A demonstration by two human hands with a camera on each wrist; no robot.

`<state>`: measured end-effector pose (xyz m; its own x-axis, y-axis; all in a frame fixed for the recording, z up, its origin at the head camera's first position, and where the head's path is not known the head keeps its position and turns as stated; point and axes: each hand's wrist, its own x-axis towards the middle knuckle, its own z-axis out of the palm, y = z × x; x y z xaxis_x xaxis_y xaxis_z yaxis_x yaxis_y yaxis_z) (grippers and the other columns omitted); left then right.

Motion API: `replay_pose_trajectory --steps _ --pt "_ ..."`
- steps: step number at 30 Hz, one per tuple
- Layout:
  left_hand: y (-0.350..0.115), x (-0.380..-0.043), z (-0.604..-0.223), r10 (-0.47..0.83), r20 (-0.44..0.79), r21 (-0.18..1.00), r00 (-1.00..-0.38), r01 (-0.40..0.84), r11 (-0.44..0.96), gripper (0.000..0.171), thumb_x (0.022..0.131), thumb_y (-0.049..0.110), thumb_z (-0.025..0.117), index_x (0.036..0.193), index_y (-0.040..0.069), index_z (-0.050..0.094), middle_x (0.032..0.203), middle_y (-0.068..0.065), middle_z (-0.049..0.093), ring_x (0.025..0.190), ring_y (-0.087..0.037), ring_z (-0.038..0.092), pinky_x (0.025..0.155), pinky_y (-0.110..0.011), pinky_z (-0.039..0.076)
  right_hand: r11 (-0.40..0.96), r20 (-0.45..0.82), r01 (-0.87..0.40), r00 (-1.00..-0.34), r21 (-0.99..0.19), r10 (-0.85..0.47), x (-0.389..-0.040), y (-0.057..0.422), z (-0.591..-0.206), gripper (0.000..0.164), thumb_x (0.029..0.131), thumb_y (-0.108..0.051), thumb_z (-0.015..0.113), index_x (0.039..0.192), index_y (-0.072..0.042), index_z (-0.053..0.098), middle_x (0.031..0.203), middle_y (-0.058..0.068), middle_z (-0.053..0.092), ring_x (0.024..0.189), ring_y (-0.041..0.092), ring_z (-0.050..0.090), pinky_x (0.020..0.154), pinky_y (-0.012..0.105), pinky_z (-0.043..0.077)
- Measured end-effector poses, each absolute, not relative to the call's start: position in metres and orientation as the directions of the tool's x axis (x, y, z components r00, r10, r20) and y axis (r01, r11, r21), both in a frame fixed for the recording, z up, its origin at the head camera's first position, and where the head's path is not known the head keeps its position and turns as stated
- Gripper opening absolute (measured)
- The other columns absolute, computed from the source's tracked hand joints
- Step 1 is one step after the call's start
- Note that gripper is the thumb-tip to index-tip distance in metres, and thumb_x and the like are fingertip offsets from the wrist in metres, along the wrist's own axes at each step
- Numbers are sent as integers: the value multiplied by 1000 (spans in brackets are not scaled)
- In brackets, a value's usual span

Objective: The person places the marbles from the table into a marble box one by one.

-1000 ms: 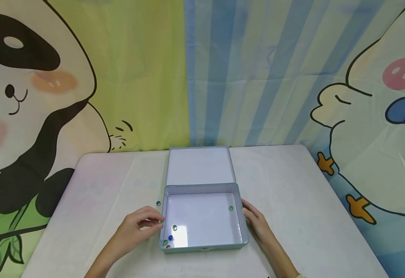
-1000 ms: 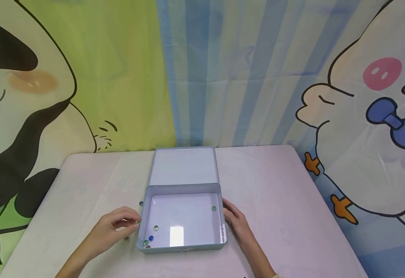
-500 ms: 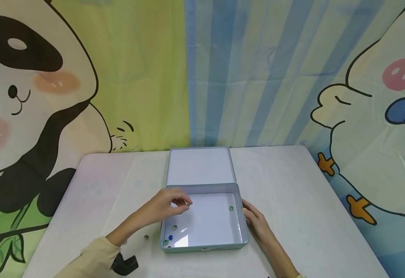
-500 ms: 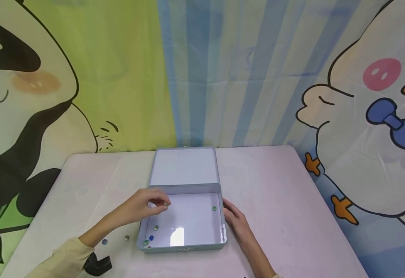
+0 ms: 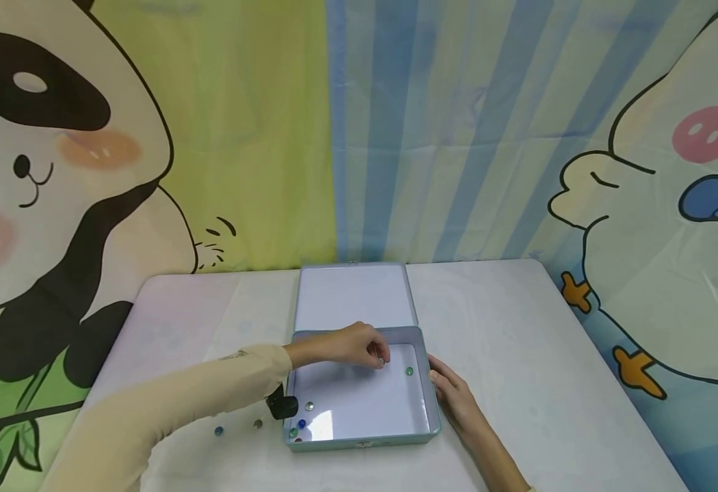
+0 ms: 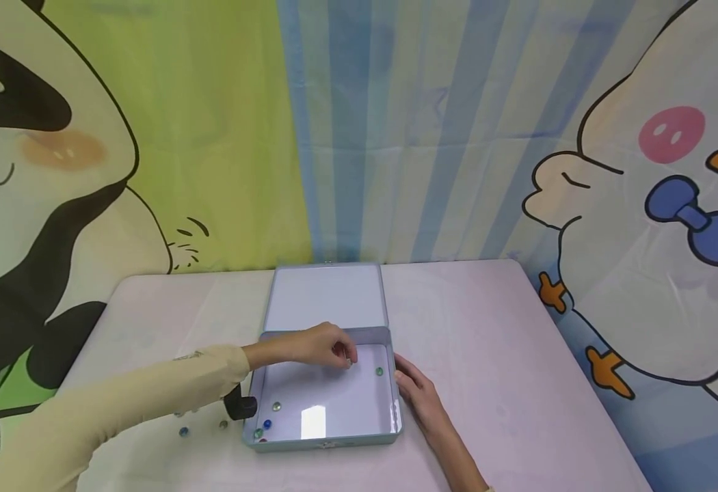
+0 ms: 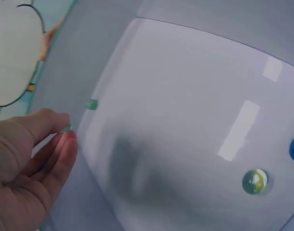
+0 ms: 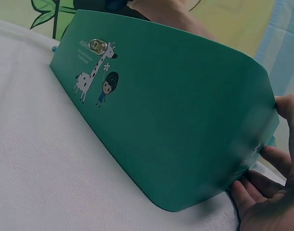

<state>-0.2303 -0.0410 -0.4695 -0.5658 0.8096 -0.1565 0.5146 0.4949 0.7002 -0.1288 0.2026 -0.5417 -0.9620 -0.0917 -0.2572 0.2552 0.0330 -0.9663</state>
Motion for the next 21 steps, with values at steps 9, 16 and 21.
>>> replay_pose_trajectory --steps 9,16,21 --pt "-21 -232 -504 810 -179 610 -559 582 537 6 80 6 72 84 10 72 78 3 69 67 4 52 63 -10 46 29 -258 256 -962 -966 -90 -128 202 -542 57 98 -28 52 147 -2 37 156 18 33 147 33 26 93 4 37" --pt "-19 -235 -513 803 -150 610 -576 586 534 4 80 7 73 83 9 71 79 2 70 67 4 53 64 -9 46 42 -251 248 -964 -968 -92 -129 204 -543 56 99 -28 51 147 -3 37 156 17 33 147 33 25 94 3 36" --pt "-20 -236 -517 810 -136 608 -571 597 523 6 80 8 74 84 10 70 80 2 70 69 3 54 65 -10 47 11 -244 244 -965 -970 -99 -129 204 -544 56 99 -25 50 147 -1 36 156 18 33 146 33 26 94 4 37"
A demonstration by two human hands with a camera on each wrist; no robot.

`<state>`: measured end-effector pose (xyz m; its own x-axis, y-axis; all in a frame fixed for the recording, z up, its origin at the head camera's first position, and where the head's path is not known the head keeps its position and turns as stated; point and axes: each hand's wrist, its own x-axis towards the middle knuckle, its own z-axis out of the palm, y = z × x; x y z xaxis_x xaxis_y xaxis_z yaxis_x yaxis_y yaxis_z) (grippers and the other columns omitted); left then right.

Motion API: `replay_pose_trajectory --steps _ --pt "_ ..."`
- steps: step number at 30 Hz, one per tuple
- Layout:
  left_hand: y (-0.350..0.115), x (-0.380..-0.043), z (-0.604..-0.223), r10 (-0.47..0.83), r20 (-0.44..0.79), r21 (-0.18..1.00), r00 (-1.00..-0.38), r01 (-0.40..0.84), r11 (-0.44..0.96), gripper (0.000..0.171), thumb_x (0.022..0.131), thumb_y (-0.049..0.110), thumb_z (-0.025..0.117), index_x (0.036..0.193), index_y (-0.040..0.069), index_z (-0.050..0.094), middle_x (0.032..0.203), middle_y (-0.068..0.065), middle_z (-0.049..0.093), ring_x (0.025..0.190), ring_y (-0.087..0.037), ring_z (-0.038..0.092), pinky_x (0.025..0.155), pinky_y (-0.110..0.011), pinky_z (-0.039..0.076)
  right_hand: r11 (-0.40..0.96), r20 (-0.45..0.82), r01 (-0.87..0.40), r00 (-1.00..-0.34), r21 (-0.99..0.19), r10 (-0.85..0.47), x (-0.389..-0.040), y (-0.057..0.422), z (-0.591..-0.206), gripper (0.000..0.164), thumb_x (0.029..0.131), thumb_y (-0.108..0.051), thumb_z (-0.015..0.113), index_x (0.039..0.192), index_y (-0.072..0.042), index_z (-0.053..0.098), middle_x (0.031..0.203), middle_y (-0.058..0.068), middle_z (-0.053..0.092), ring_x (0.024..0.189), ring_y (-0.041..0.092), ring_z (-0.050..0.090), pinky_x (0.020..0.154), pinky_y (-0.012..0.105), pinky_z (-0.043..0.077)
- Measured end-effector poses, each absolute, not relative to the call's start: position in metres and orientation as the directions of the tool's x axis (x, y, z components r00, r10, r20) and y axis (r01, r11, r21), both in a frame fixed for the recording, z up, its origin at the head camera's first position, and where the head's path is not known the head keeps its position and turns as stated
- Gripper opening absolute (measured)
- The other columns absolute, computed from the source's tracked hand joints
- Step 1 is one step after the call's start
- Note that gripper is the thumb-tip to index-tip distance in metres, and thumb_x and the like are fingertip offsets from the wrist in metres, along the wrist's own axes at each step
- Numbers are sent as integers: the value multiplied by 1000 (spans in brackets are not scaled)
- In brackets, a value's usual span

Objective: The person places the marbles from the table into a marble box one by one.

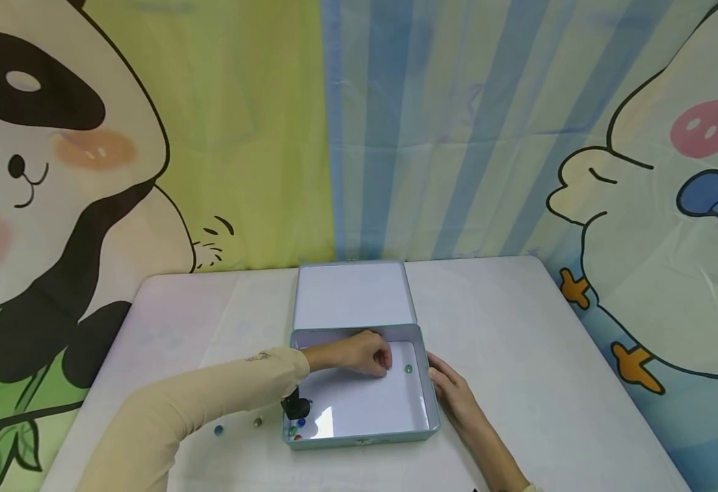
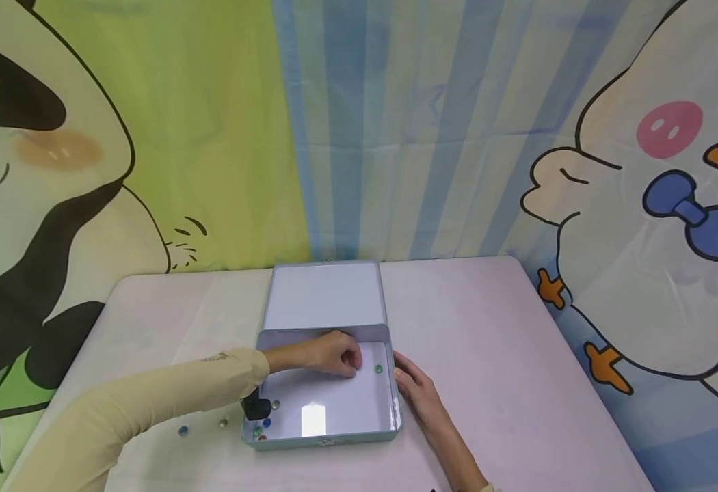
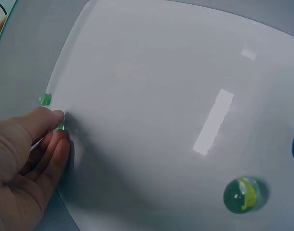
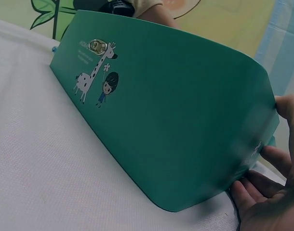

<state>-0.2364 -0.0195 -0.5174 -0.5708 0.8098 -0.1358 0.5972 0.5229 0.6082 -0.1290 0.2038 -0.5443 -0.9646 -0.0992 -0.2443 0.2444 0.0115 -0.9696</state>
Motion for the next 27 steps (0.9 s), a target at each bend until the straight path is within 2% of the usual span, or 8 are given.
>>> replay_pose_trajectory --steps 3,7,11,14,19,23,27 --pt "-21 -237 -515 825 -112 601 -554 623 500 12 81 11 75 91 9 69 82 1 68 71 2 54 66 -9 46 -2 -245 246 -965 -969 -95 -129 204 -544 55 99 -24 50 147 -1 37 155 19 33 145 33 27 94 5 38" --pt "-34 -233 -492 840 -70 634 -538 626 454 23 85 16 74 105 6 68 90 -1 68 76 -1 57 69 -12 48 -14 -248 251 -964 -968 -98 -130 203 -544 57 98 -25 51 147 0 36 155 20 33 146 35 27 94 5 39" --pt "-62 -219 -457 826 -6 720 -563 571 394 22 90 17 69 110 9 68 96 -1 69 82 -3 61 74 -16 53 -11 -253 255 -962 -967 -104 -130 203 -543 58 98 -26 52 147 1 35 156 21 32 146 36 27 96 7 39" --pt "-94 -201 -436 775 36 766 -631 515 384 19 92 21 67 111 16 67 99 5 69 86 -2 62 78 -18 55 -6 -258 259 -961 -966 -98 -131 204 -543 58 98 -26 52 147 1 35 156 20 32 146 36 27 96 7 40" --pt "-154 -167 -422 616 79 793 -784 424 438 20 93 27 65 113 24 65 102 12 67 90 -1 62 81 -20 55 -1 -248 249 -965 -968 -86 -133 205 -542 57 98 -25 51 147 1 35 156 20 32 146 35 26 93 4 38" --pt "-199 -139 -430 430 137 790 -892 360 496 19 93 24 66 112 22 66 103 10 69 90 -1 64 80 -20 56 -5 -248 249 -965 -968 -81 -133 205 -542 56 98 -24 51 147 1 36 155 20 33 145 34 27 93 5 39" --pt "-236 -111 -446 164 107 791 -981 184 583 21 92 24 67 111 17 67 102 4 71 88 3 63 77 -14 54 -7 -253 255 -963 -967 -90 -130 205 -543 57 98 -25 51 147 1 35 156 20 32 146 35 26 94 5 39"
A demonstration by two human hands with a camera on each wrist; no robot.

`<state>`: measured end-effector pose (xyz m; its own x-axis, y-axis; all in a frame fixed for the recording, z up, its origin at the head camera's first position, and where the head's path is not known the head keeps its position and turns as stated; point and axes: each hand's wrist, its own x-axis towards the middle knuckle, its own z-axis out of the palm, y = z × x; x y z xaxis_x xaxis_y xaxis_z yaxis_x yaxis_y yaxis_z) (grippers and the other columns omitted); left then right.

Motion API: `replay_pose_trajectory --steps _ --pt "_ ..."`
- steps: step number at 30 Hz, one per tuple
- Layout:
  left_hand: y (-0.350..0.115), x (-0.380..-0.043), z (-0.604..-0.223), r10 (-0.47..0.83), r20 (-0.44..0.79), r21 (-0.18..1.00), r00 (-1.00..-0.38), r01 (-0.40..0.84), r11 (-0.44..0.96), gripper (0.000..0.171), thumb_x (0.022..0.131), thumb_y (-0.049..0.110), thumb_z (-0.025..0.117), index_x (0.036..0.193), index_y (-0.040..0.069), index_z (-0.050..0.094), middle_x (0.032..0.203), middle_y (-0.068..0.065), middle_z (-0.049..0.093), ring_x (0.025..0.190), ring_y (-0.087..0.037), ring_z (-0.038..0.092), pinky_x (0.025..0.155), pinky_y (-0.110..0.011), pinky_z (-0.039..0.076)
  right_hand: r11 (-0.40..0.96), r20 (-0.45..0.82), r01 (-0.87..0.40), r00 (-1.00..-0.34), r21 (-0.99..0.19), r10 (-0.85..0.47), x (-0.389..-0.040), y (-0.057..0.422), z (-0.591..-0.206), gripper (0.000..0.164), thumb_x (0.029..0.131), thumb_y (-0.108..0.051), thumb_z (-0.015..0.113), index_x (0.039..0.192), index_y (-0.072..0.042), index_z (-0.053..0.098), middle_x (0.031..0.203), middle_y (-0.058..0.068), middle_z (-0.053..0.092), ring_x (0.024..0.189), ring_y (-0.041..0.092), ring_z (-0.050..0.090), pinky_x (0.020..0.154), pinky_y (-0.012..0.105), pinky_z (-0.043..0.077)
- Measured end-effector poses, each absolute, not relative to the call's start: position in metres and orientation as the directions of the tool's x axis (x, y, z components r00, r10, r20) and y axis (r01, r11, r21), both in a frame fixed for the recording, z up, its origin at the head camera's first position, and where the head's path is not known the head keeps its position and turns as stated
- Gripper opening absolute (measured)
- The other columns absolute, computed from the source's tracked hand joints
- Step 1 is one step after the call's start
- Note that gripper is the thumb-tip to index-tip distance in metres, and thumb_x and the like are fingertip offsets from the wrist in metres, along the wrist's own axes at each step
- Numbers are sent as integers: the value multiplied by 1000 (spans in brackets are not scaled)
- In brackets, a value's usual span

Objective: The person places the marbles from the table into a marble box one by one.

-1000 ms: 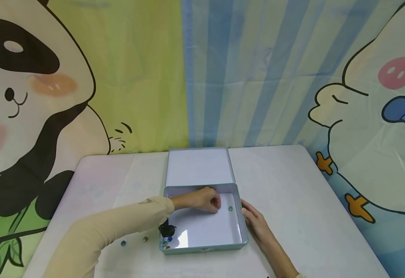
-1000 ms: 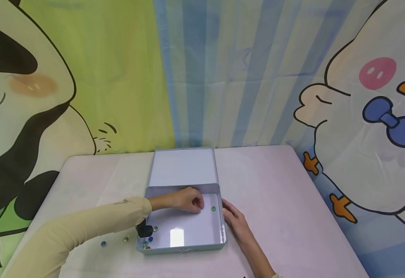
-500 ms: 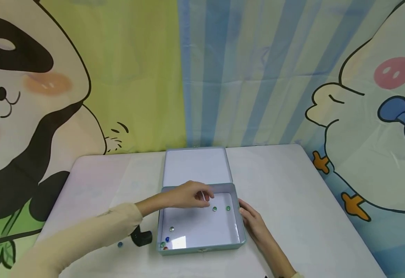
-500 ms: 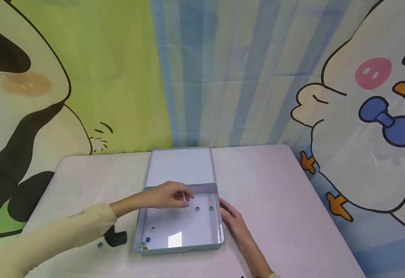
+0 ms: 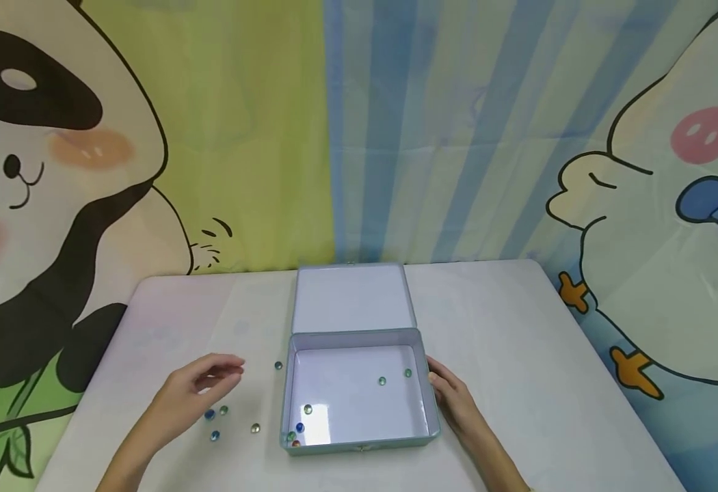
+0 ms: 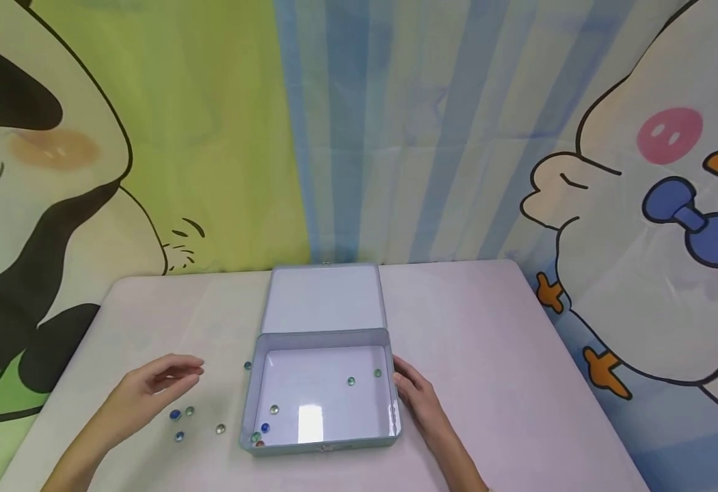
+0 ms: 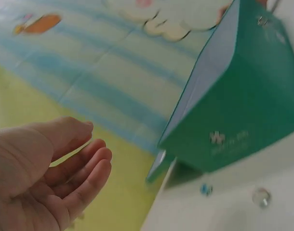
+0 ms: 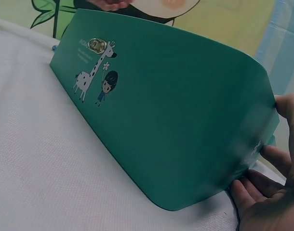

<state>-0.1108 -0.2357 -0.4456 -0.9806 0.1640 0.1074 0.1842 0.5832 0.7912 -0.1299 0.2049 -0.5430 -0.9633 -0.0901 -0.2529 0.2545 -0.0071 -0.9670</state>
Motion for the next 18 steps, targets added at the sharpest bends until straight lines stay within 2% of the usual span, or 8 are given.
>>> replay_pose_trajectory --steps 2,4,6,8,10,15,16,18 --pt "-250 -97 -455 43 60 783 -997 74 617 24 92 26 67 112 14 67 102 -1 72 86 5 62 75 -11 53 -1 -255 256 -962 -967 -101 -129 204 -544 58 99 -25 50 148 1 34 156 20 31 145 32 27 94 5 39" --pt "-258 -87 -466 -49 -12 784 -999 -40 619 28 92 29 67 114 12 67 104 -4 72 85 6 61 74 -10 52 -2 -252 254 -963 -967 -99 -129 205 -544 58 99 -25 50 148 1 34 156 20 31 142 22 36 94 5 39" --pt "-261 -80 -478 -101 -85 788 -991 -129 602 33 91 33 67 116 11 67 106 -5 72 84 6 61 74 -10 52 -7 -246 248 -965 -969 -91 -128 207 -544 57 99 -24 49 147 2 34 156 20 31 133 7 45 94 5 40" --pt "-262 -75 -488 -132 -142 795 -981 -192 575 34 91 33 68 117 11 67 106 -5 73 84 6 61 74 -12 52 -12 -241 243 -966 -970 -94 -128 208 -544 56 99 -23 49 147 2 34 156 21 31 121 -8 48 94 6 41" --pt "-261 -70 -496 -153 -152 791 -976 -213 574 32 90 31 69 115 11 67 105 -4 73 84 6 61 74 -12 53 -16 -235 238 -966 -971 -106 -128 209 -544 56 100 -23 48 148 2 33 156 21 30 113 -16 48 94 6 40" --pt "-261 -59 -509 -200 -84 742 -976 -196 641 23 87 21 73 109 14 70 99 1 73 81 8 60 73 -10 52 -7 -246 249 -961 -968 -122 -128 207 -543 57 100 -25 48 148 2 32 157 20 29 112 -18 47 95 5 39" --pt "-261 -58 -511 -209 -93 727 -973 -210 654 23 87 20 73 109 14 69 99 2 72 80 8 59 73 -9 51 -2 -248 250 -961 -968 -125 -128 206 -543 57 100 -25 48 149 1 32 157 20 28 119 -12 48 95 5 38" --pt "-261 -55 -516 -216 -94 712 -972 -217 668 22 87 17 73 108 14 69 99 2 72 80 8 59 73 -8 51 2 -249 251 -961 -968 -123 -128 205 -542 57 100 -24 48 148 1 33 157 20 29 122 -9 48 95 5 39"
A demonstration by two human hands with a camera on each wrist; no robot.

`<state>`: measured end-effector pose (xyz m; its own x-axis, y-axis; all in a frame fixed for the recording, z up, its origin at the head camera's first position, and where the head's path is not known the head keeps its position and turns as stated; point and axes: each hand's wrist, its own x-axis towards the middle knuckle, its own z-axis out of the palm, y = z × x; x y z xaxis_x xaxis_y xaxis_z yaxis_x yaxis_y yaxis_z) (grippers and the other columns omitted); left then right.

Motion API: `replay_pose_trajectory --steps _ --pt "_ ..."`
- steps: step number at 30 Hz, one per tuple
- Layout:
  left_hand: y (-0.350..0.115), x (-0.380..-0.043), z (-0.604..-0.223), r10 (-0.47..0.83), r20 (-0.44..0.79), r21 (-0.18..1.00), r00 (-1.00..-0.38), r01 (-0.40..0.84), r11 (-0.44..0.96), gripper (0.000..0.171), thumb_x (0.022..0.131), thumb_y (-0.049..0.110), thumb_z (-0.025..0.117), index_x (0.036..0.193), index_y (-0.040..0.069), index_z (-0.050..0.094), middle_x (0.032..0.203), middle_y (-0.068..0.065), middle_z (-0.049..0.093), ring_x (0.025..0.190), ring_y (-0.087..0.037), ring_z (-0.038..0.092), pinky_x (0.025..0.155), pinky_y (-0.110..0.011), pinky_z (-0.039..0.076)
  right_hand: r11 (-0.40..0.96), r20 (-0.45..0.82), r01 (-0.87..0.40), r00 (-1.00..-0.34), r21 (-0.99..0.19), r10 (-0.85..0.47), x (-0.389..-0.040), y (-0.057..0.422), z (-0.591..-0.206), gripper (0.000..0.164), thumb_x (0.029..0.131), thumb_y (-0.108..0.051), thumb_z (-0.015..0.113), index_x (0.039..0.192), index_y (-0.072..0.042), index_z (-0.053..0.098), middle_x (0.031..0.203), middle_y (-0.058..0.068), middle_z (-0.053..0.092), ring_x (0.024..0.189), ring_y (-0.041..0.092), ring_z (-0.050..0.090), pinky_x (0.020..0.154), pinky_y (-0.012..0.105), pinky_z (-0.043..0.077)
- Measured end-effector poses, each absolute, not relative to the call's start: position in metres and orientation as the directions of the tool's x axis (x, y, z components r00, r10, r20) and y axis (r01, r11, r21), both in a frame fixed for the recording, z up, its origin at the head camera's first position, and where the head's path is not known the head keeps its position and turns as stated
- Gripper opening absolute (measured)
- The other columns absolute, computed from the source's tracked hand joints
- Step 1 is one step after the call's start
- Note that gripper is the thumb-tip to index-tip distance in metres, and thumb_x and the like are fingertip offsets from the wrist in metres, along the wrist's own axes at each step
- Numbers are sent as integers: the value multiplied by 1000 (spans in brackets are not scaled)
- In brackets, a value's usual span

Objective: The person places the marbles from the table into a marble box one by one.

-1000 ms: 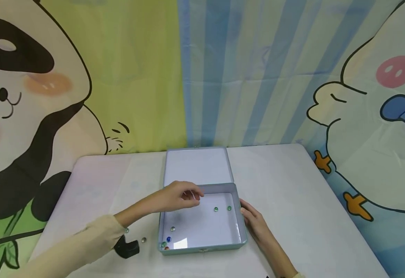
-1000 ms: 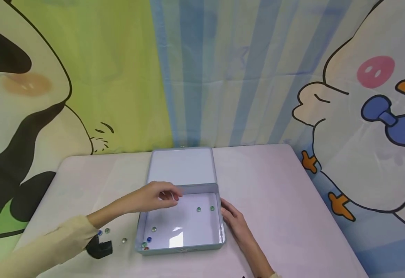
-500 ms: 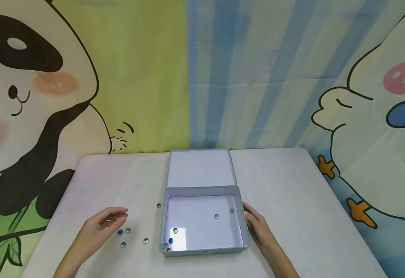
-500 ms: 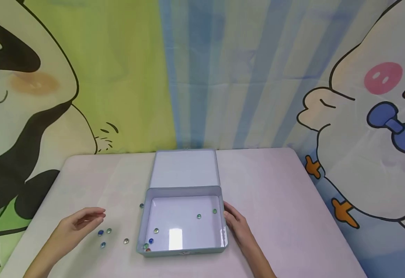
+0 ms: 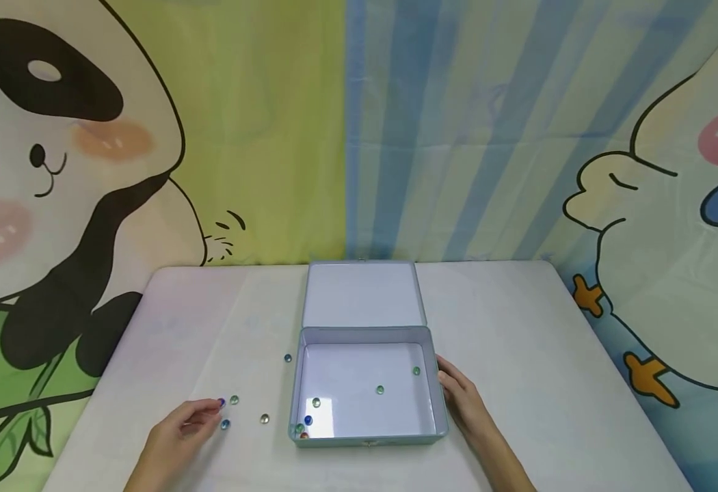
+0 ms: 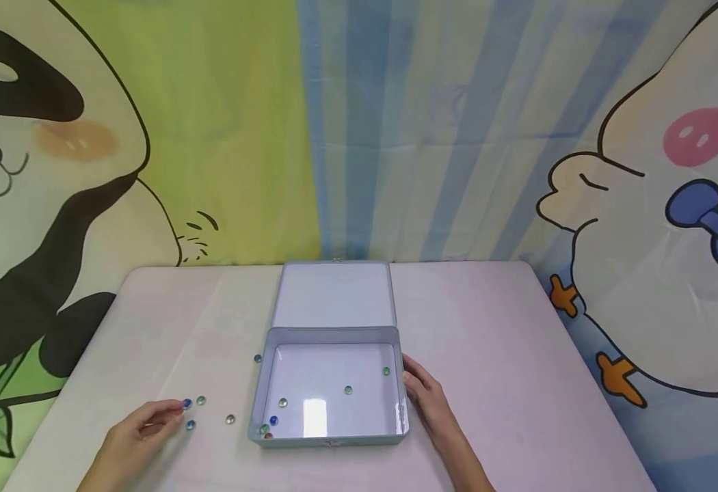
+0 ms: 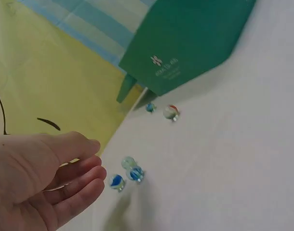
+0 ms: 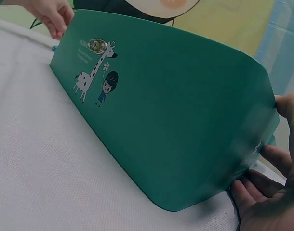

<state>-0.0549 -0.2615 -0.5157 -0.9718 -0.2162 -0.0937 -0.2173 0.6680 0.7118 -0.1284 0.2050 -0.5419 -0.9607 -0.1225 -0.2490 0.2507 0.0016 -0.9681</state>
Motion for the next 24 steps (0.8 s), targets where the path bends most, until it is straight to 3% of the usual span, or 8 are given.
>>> replay_pose_trajectory --steps 4,6,11,15,19,24 --pt "-259 -54 -525 -180 -6 707 -984 -132 695 21 84 10 74 105 12 71 96 3 70 78 9 58 69 -9 52 -2 -234 236 -965 -972 -116 -130 204 -540 57 100 -23 48 147 3 33 156 22 29 122 -8 48 94 5 40" --pt "-258 -54 -529 -142 67 696 -988 -56 716 21 80 4 76 100 11 72 91 4 69 75 9 57 66 -12 53 -11 -229 231 -967 -973 -109 -131 204 -539 58 99 -23 49 147 5 33 155 24 29 114 -14 47 93 6 41" --pt "-255 -55 -534 -114 -4 630 -993 -92 771 20 78 5 78 96 12 73 87 6 65 71 8 55 63 -15 52 3 -241 242 -966 -970 -91 -131 203 -538 58 99 -24 50 147 3 34 155 23 31 116 -11 47 93 5 41" --pt "-252 -57 -533 -147 -127 583 -981 -194 789 17 81 10 76 97 13 74 90 3 64 73 2 56 64 -15 50 9 -262 263 -961 -965 -85 -131 203 -538 57 98 -25 50 147 1 35 156 19 33 134 9 43 93 5 40" --pt "-250 -57 -532 -167 -180 560 -969 -241 792 17 81 10 76 98 12 73 91 1 65 75 -4 57 64 -15 49 13 -268 268 -958 -963 -102 -130 203 -539 58 99 -26 49 148 1 33 157 20 30 146 32 26 92 3 38" --pt "-250 -57 -532 -166 -183 553 -969 -241 797 18 82 10 75 100 11 73 92 0 64 77 -6 57 65 -15 50 9 -258 259 -959 -966 -121 -129 204 -540 59 100 -26 48 149 1 32 157 21 27 148 36 21 92 2 37"
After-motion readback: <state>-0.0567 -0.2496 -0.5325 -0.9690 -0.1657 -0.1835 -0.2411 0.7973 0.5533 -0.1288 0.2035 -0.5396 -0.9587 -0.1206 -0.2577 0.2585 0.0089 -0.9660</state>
